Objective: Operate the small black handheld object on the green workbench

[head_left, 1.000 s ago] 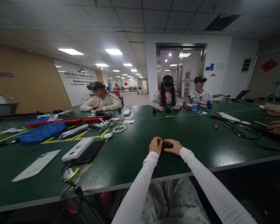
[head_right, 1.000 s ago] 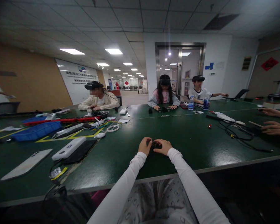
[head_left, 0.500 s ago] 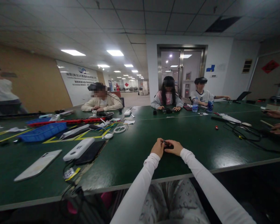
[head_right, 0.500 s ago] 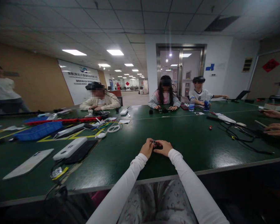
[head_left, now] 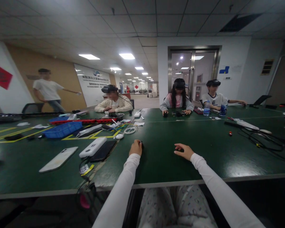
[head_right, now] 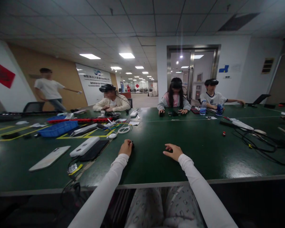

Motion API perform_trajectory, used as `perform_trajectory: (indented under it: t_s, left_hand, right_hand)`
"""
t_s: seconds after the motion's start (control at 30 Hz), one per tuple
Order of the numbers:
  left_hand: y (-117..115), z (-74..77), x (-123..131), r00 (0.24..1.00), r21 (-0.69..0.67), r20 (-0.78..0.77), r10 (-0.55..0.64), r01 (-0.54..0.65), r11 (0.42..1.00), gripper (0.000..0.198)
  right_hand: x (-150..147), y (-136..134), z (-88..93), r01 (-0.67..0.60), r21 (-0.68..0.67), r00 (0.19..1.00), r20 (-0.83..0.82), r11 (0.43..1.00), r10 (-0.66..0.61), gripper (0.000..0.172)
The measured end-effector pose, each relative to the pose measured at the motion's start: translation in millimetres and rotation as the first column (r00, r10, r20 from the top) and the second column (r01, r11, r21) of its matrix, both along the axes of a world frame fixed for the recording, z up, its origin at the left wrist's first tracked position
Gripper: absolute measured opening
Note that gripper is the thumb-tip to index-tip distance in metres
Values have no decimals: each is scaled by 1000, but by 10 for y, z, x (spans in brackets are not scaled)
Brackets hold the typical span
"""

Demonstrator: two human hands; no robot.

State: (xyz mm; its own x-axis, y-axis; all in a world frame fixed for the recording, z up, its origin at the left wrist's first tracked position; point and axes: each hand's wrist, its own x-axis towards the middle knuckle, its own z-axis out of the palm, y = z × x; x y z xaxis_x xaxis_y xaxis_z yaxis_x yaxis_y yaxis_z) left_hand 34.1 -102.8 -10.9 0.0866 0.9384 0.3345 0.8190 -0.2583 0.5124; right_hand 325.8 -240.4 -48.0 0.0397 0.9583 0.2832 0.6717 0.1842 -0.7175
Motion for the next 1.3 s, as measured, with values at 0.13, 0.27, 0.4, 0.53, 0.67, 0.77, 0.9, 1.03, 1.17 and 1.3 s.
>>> perform_trajectory:
  t_s: [0.13,0.27,0.4,0.53,0.67,0.77,0.9,1.03,1.17,1.3]
  left_hand:
    - [173,51,-478,988,25,-15,154,-154,988,19]
    - [247,48,-696,972,93,-9,235,-233,968,20]
    - [249,41,-729,954,131,-32,299,-293,947,20]
    - [205,50,-707,937,142,-84,338,-324,935,20]
    - [169,68,-691,929,131,-102,356,-342,930,20]
    - [159,85,-686,938,112,-105,331,-319,941,18]
    - [159,93,-680,951,96,-123,284,-273,957,18]
    - [180,68,-680,948,95,-151,281,-270,958,18]
    - [222,29,-692,946,78,-179,270,-259,963,20]
    - [230,18,-698,951,55,-185,246,-240,969,22]
  right_hand:
    - [-4,-5,-6,5,7,1000,9,1000,-5,49]
    - [-3,2,-29,-3,26,1000,11,1000,2,49]
    - [-6,2,-43,2,34,1000,3,999,-2,47]
    - [-17,-25,-16,-1,28,1000,7,1000,1,46]
    - [-22,-43,4,4,15,1000,14,1000,-4,44]
    - [-22,-41,2,1,14,1000,8,1000,-1,44]
    - [-19,-33,-2,2,16,1000,10,1000,-2,43]
    - [-11,-25,-1,0,9,1000,18,1000,-1,44]
    - [0,-11,-21,-10,17,1000,19,1000,9,44]
    - [4,17,-65,1,45,1000,23,999,-2,42]
